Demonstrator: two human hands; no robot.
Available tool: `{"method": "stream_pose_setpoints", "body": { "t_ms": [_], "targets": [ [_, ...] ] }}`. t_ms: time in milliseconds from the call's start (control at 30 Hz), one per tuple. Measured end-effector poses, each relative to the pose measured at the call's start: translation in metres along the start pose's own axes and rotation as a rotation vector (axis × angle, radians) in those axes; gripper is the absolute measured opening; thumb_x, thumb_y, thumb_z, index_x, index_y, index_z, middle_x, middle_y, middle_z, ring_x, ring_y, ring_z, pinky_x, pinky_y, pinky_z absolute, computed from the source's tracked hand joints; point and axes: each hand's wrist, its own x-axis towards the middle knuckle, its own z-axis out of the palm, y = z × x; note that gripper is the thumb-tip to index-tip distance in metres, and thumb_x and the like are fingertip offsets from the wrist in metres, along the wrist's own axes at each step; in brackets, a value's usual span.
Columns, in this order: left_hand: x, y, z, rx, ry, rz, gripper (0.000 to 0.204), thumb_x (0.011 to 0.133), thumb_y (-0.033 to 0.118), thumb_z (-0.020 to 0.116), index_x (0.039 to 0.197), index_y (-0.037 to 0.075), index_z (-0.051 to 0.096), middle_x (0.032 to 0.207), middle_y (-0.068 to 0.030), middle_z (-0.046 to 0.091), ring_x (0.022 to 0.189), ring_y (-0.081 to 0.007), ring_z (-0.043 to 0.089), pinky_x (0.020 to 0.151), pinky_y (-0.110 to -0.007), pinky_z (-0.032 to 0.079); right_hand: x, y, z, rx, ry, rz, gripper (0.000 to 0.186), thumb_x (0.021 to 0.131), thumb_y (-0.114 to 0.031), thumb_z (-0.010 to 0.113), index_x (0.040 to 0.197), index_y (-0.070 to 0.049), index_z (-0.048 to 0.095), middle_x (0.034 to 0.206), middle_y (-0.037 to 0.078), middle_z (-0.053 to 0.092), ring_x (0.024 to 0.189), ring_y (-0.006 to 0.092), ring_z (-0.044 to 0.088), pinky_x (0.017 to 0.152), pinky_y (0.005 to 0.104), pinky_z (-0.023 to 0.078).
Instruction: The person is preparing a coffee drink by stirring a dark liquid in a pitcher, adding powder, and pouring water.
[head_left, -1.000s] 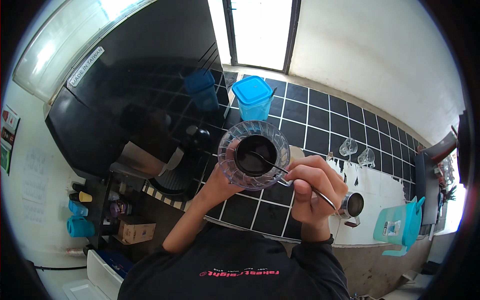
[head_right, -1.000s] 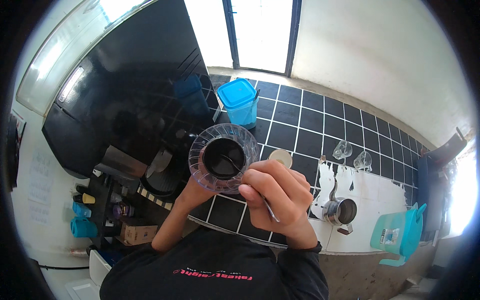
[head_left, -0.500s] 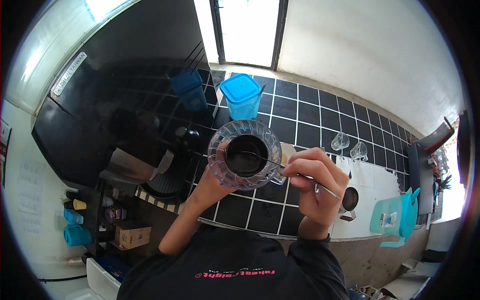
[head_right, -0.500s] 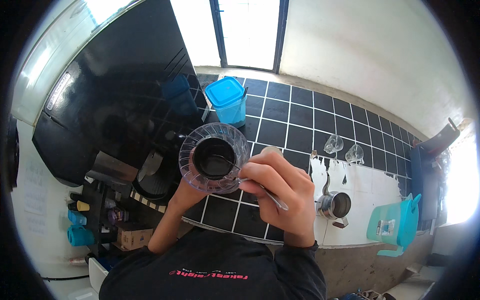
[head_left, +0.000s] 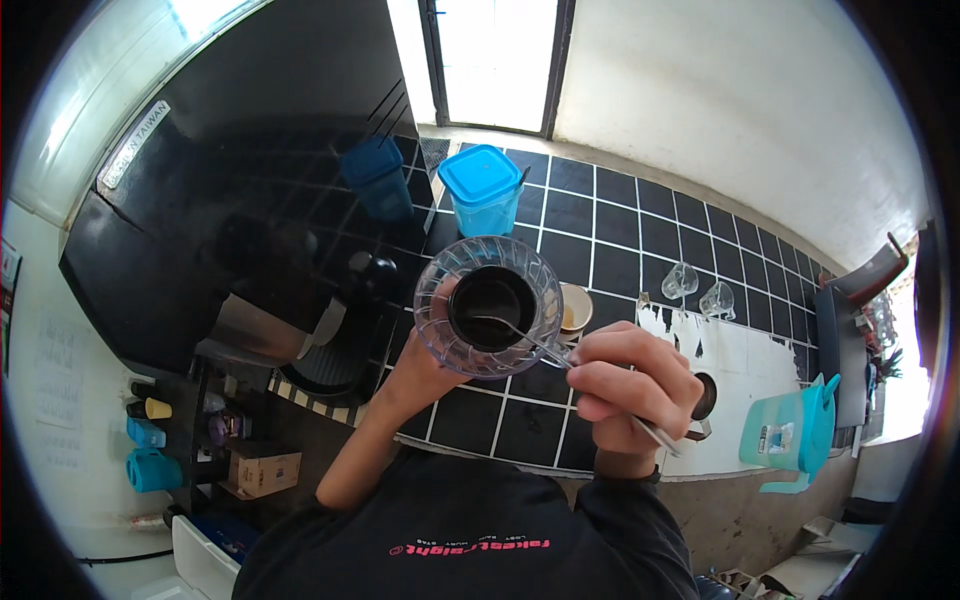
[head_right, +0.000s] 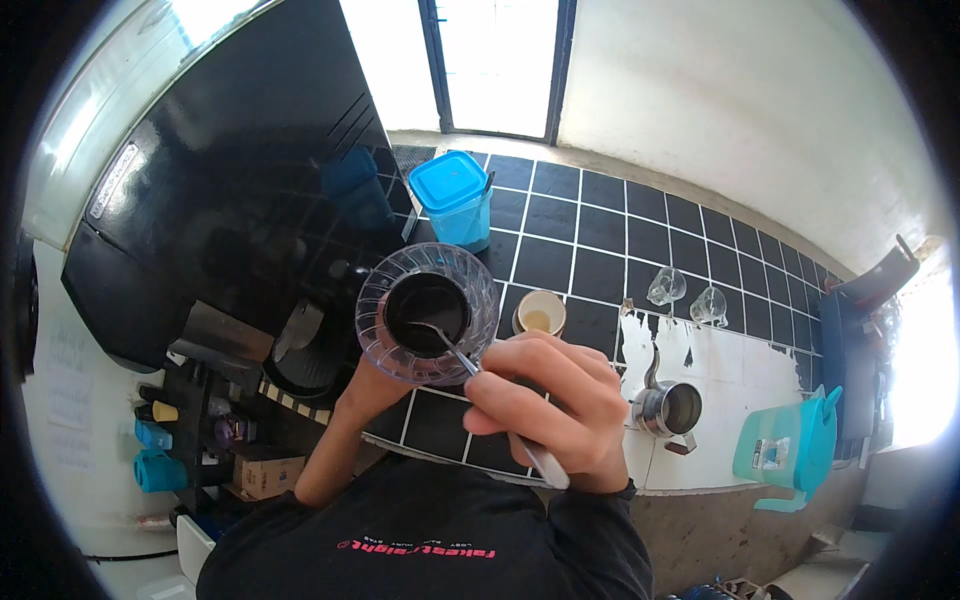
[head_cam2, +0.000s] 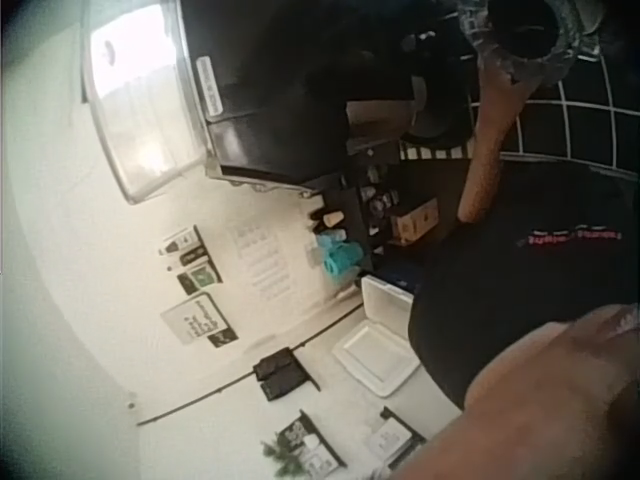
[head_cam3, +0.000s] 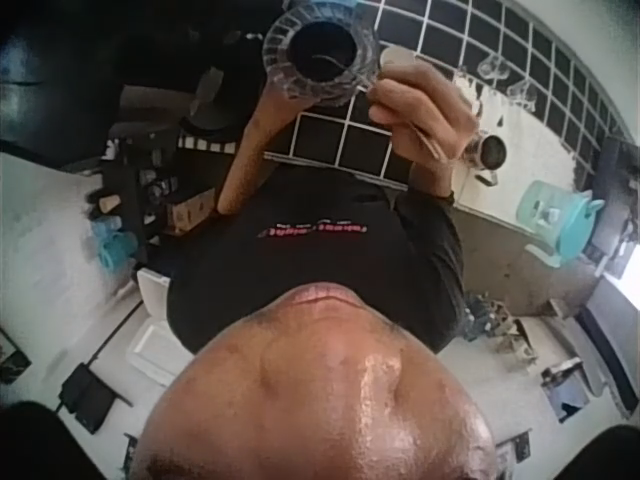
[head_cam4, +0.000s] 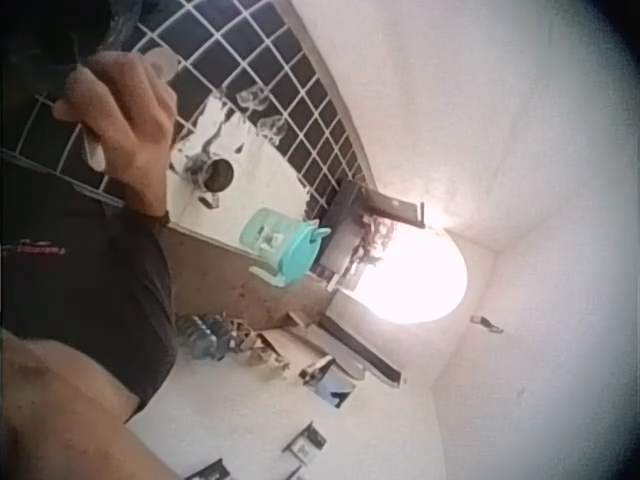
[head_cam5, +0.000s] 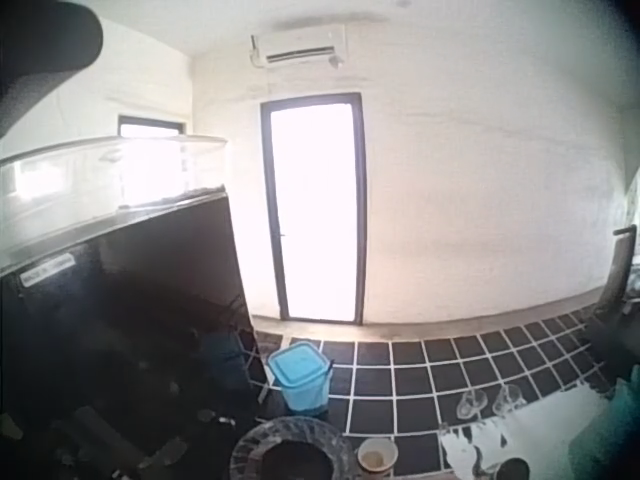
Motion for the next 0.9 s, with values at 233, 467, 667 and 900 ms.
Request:
{"method": "stream_pose_setpoints", "body": {
  "t_ms": [233,467,667,900],
  "targets": [
    [0.012,0.016,-0.007,-0.270,0.068,-0.092,0.095,0.073,0.013,0.082,0.145,-0.003,0.023,0.126,-0.0170,0.057,0.117,-0.0319,0.057,0.100,-0.039,0.043,0.005,0.005,0.005,-0.130,-0.103,-0.032,0.027,0.067,-0.022,0.078,0.084,-0.007,0.063,0.078,0.005,0.057,0.062,0.0170,0.060,0.051,0.0283,0.047],
    [0.003,0.009,-0.004,-0.343,-0.025,-0.233,0.101,0.078,0.024,0.081,0.150,-0.001,0.015,0.137,-0.0156,0.052,0.129,-0.0311,0.049,0.115,-0.044,0.028,0.004,0.006,0.005,-0.178,-0.088,-0.104,0.027,0.068,-0.022,0.079,0.086,-0.008,0.063,0.078,0.006,0.057,0.061,0.0179,0.060,0.049,0.0283,0.047],
    [0.000,0.000,0.004,-0.271,-0.013,-0.162,0.083,0.081,0.027,0.077,0.147,0.004,0.032,0.138,-0.0135,0.052,0.130,-0.0290,0.049,0.119,-0.046,0.019,0.003,0.007,0.007,-0.157,0.014,-0.198,0.025,0.071,-0.022,0.079,0.085,-0.008,0.063,0.075,0.007,0.057,0.062,0.0198,0.061,0.048,0.0278,0.047],
    [0.004,0.000,0.002,0.013,0.014,0.001,0.098,0.070,0.015,0.085,0.145,-0.002,0.023,0.127,-0.0176,0.056,0.119,-0.0318,0.056,0.101,-0.038,0.043,0.005,0.009,0.007,-0.206,-0.122,-0.161,0.024,0.070,-0.022,0.079,0.084,-0.009,0.064,0.078,0.006,0.057,0.063,0.0194,0.061,0.049,0.0285,0.049]
  ]
}}
